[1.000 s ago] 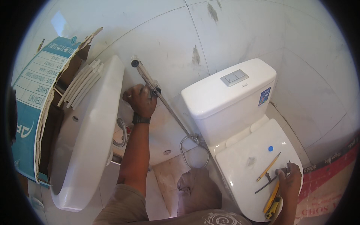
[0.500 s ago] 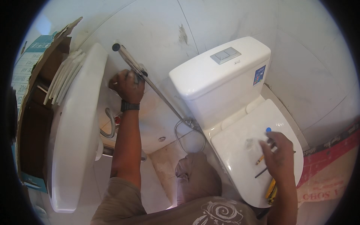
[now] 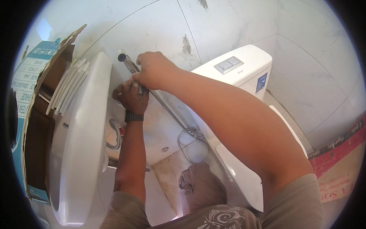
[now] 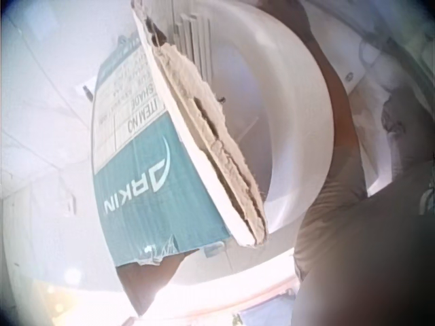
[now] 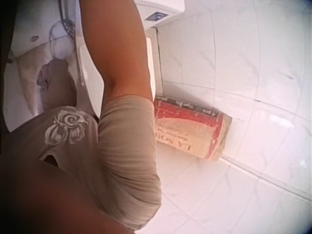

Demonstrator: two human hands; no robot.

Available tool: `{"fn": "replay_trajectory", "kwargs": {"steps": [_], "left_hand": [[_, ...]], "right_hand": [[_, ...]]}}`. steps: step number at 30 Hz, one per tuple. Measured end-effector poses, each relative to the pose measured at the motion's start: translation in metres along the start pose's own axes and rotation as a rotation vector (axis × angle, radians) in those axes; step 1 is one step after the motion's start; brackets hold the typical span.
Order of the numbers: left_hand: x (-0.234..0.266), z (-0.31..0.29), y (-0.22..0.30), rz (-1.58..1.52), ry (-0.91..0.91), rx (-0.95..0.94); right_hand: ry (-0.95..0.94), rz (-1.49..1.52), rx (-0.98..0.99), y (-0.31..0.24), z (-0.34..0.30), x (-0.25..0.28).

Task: The person connects a flexible water supply hose to the toilet tank, then uses a hammer and chisel to adjust a wall fitting. The person later retrieves a power drill and extension cord and returns to the bathroom to continue the installation.

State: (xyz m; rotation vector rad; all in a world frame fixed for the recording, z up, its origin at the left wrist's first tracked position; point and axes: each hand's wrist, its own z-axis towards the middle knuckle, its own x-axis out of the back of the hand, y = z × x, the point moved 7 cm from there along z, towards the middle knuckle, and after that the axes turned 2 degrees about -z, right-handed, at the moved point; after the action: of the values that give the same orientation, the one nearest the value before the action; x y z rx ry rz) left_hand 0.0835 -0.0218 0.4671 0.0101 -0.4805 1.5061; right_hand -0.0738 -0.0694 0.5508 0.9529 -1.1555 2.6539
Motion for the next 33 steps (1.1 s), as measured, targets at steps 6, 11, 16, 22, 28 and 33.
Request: {"fn": "replay_trajectory", "kwargs": {"steps": [6, 11, 16, 22, 28, 33], "left_hand": [[0.000, 0.000, 0.002, -0.018, 0.036, -0.013], [-0.007, -0.006, -0.002, 0.076, -0.050, -0.013], [-0.003, -0.005, -0.004, 0.062, 0.021, -0.032], [-0.005, -0.005, -0.002, 0.116, 0.110, -0.045], [-0.008, -0.004, -0.003, 0.133, 0.061, -0.031], [-0.011, -0.005, -0.007, 0.117, 0.030, -0.015]], "right_hand": [[0.035, 0.034, 0.032, 0.000, 0.005, -0.018], [0.123, 0.056, 0.082, -0.021, 0.007, -0.003], [0.084, 0.097, -0.030, -0.035, -0.041, 0.015], [0.304, 0.373, -0.443, 0.042, -0.230, 0.040], [0.574, 0.442, -1.163, 0.199, -0.360, 0.100], [0.462, 0.205, -1.260, 0.256, -0.378, 0.121]]}}
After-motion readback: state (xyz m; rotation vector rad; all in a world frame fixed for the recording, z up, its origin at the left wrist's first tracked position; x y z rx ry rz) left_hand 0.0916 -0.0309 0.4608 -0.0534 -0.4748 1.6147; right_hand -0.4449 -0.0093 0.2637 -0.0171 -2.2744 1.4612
